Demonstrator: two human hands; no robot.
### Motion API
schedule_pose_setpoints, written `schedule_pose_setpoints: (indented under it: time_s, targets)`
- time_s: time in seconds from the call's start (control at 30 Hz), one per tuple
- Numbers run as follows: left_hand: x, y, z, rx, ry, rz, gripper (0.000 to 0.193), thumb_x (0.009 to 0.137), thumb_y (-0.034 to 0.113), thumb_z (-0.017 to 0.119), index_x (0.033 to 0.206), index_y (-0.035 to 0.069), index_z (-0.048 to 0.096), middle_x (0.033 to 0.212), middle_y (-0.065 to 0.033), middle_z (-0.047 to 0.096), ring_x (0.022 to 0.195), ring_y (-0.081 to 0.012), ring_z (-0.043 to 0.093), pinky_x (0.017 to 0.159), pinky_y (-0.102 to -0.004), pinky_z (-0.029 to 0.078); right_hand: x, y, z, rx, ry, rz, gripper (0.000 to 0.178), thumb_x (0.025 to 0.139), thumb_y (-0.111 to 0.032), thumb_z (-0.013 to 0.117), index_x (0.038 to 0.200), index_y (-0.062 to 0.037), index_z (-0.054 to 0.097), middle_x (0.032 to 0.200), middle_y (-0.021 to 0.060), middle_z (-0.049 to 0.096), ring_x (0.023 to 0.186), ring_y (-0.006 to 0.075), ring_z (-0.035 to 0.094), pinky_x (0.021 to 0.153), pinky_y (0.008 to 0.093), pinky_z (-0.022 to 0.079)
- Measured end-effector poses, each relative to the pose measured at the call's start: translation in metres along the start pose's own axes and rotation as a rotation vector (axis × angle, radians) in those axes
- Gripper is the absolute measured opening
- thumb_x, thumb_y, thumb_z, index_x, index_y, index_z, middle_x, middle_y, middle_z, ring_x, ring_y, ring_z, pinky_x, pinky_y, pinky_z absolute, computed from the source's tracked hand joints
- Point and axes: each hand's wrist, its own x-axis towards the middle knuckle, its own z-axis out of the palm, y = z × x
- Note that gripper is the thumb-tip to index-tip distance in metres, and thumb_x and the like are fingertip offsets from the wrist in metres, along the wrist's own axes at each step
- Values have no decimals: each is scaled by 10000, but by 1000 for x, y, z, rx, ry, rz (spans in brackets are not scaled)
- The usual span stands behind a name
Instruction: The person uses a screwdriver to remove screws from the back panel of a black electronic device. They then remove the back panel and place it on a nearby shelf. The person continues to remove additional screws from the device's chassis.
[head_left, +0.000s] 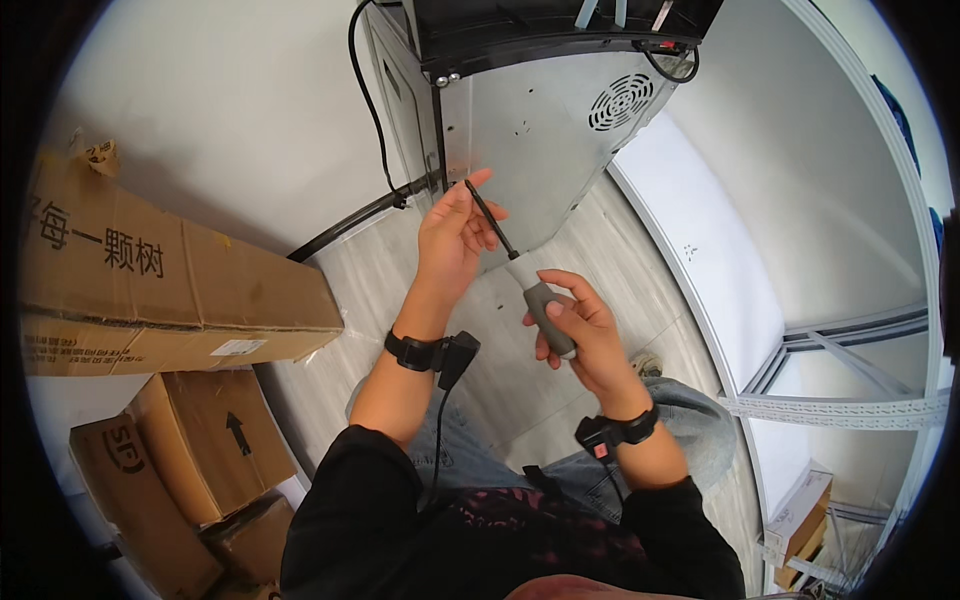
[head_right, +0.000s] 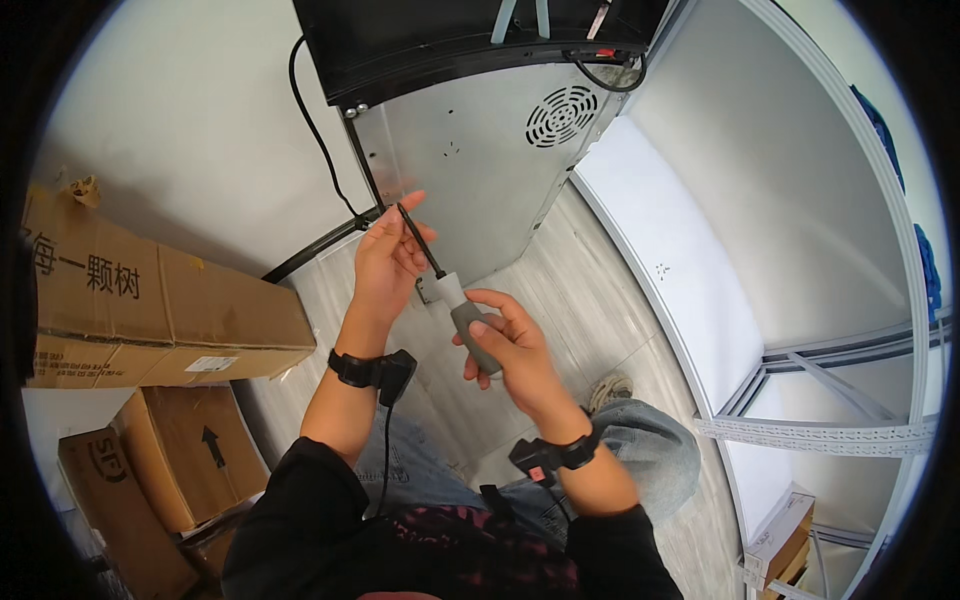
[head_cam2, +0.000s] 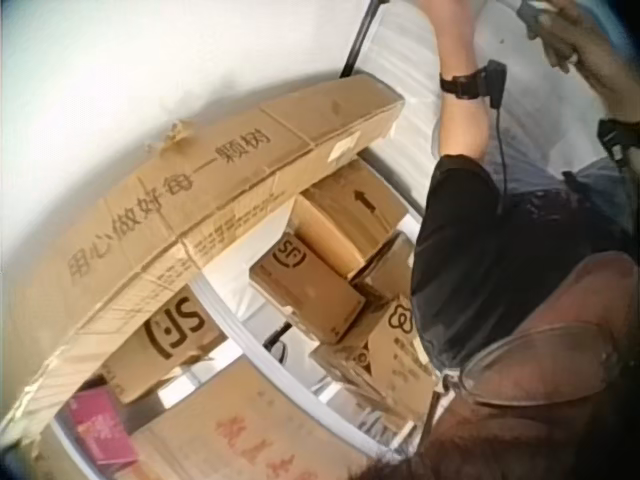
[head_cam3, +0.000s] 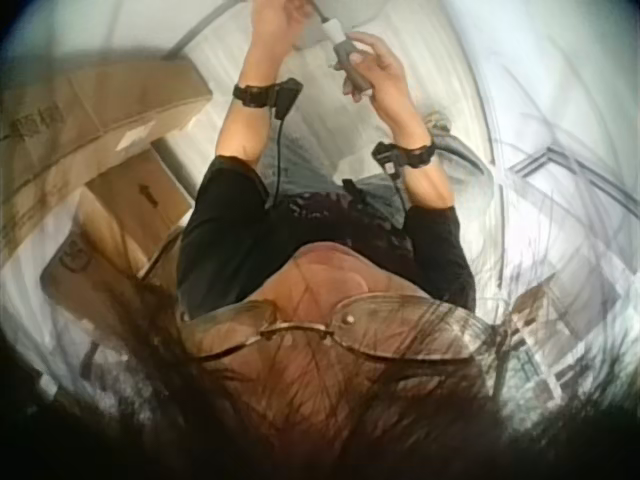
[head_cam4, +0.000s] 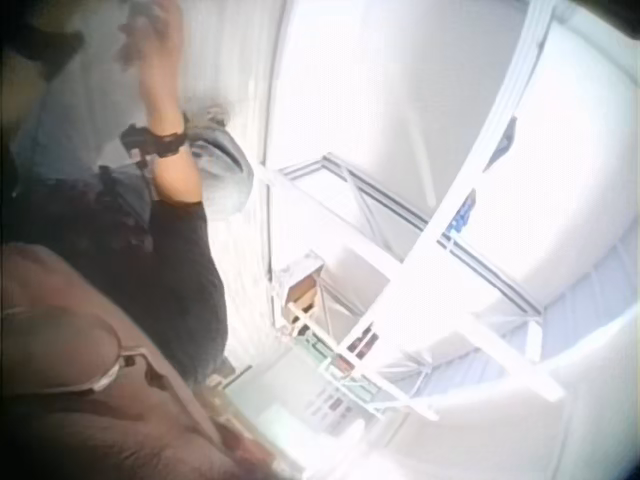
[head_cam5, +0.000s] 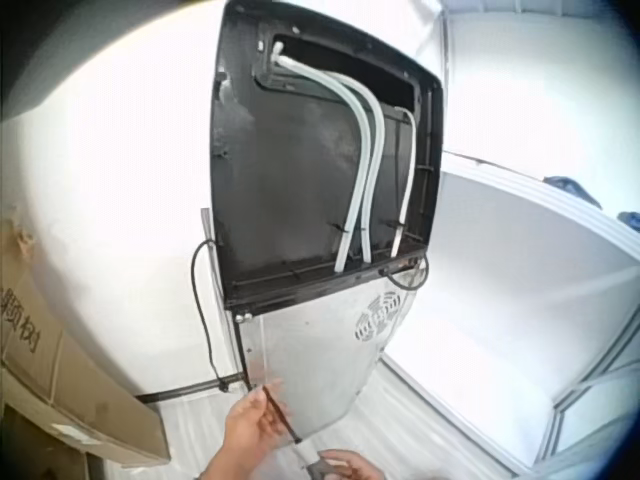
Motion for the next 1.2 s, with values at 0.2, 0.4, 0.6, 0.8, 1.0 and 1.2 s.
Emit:
schedule_pose_setpoints:
  time_s: [0.2,0.4,0.6,0.8,1.0,1.2]
  targets:
    - [4,11,-9,-10,-25,-19,355,984,267,396,1215,29,523,767,-44,638,534,-74,530,491,-196,423,3,10,25,131,23,-41,345,929,-194,493,1260,-108,452,893,114,610,532,132,568,413,217,385]
    - [6,11,-12,-2,-40,-10,339,981,248,401,1187,18,539,755,-46,641,525,-77,534,489,-198,438,4,4,25,191,25,14,349,935,-212,458,1256,-76,434,883,125,606,514,148,555,400,229,379]
    - [6,11,-11,9,-34,-13,349,978,264,410,1187,14,536,759,-48,639,554,-88,540,517,-217,439,5,0,25,381,-25,66,361,934,-219,449,1254,-55,409,862,131,596,499,165,541,392,238,375]
    - [4,11,-10,-14,-32,-30,348,969,275,439,1182,16,533,787,-52,633,617,-94,551,561,-231,443,6,3,38,-60,121,-115,350,883,-124,557,1209,-48,455,838,98,582,575,157,564,463,249,405]
    - [2,13,-6,91,-20,-40,299,941,214,513,1188,47,537,773,-11,612,657,-86,574,575,-221,452,5,15,46,-874,344,-506,440,810,-83,647,1209,-49,464,927,89,556,767,172,600,632,271,447]
    - [0,21,-8,152,13,-65,308,935,194,520,1204,44,527,798,-11,607,632,-97,592,545,-219,451,0,4,36,298,-25,75,507,855,-93,582,1311,-73,362,978,104,554,752,219,606,556,287,478]
